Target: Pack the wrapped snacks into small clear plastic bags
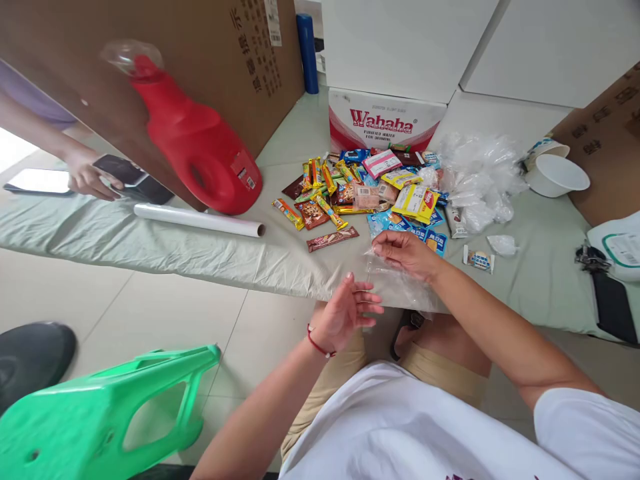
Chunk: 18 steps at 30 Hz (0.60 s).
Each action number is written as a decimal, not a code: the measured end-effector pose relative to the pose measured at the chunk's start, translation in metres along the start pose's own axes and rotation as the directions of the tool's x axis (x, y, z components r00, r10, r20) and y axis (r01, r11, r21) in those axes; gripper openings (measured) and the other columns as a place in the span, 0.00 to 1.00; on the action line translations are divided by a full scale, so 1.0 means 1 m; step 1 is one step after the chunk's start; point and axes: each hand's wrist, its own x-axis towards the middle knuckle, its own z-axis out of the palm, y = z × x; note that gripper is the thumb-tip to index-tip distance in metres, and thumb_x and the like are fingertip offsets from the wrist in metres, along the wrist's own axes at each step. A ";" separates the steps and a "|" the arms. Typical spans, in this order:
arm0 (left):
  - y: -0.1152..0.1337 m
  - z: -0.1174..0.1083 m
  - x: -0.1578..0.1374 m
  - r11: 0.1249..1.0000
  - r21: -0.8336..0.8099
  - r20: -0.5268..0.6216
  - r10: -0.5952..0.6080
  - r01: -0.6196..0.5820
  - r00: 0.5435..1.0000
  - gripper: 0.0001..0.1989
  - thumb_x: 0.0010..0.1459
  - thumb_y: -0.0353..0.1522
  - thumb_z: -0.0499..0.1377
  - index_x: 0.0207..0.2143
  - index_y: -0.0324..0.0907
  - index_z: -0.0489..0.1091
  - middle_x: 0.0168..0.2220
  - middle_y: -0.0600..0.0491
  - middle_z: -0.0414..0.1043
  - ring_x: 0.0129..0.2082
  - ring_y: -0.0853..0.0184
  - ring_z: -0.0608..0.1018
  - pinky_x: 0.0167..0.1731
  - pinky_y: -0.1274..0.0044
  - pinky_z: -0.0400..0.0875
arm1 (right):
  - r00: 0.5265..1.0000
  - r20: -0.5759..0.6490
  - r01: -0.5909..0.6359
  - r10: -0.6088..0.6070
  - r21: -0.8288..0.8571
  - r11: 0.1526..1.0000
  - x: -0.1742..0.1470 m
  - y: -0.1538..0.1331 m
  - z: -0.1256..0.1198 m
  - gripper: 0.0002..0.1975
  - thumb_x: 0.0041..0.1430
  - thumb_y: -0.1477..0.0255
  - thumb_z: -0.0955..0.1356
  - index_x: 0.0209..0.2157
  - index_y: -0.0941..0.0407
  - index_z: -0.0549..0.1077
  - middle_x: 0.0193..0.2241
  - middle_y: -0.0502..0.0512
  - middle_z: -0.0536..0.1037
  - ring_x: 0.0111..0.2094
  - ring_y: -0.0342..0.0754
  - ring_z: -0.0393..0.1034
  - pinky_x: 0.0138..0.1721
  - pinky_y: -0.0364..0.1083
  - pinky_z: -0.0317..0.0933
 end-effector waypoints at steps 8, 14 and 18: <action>-0.008 0.017 0.021 0.950 -0.302 -0.067 0.061 -0.078 0.996 0.17 0.48 0.37 0.75 0.34 0.44 0.71 0.35 0.54 0.76 0.43 0.65 0.81 0.45 0.71 0.79 | 1.000 -0.010 -0.005 0.006 0.084 0.996 -0.029 0.009 0.009 0.24 0.50 0.51 0.78 0.34 0.56 0.74 0.23 0.44 0.65 0.22 0.37 0.53 0.22 0.40 0.47; -0.014 -0.012 -0.002 0.957 -0.213 -0.085 0.183 -0.197 0.979 0.24 0.47 0.37 0.76 0.27 0.43 0.61 0.43 0.53 0.77 0.52 0.59 0.80 0.47 0.68 0.79 | 0.989 -0.141 0.035 -0.045 -0.076 0.996 -0.022 0.007 -0.038 0.24 0.50 0.50 0.77 0.33 0.55 0.73 0.21 0.42 0.62 0.20 0.37 0.48 0.21 0.41 0.42; -0.023 -0.029 -0.017 0.976 -0.102 -0.180 0.173 -0.194 0.968 0.28 0.44 0.38 0.77 0.25 0.42 0.57 0.31 0.57 0.72 0.31 0.72 0.78 0.29 0.80 0.73 | 0.977 -0.166 0.083 -0.135 -0.287 0.954 0.005 0.012 -0.061 0.24 0.51 0.49 0.75 0.32 0.56 0.74 0.21 0.43 0.64 0.23 0.39 0.52 0.25 0.42 0.46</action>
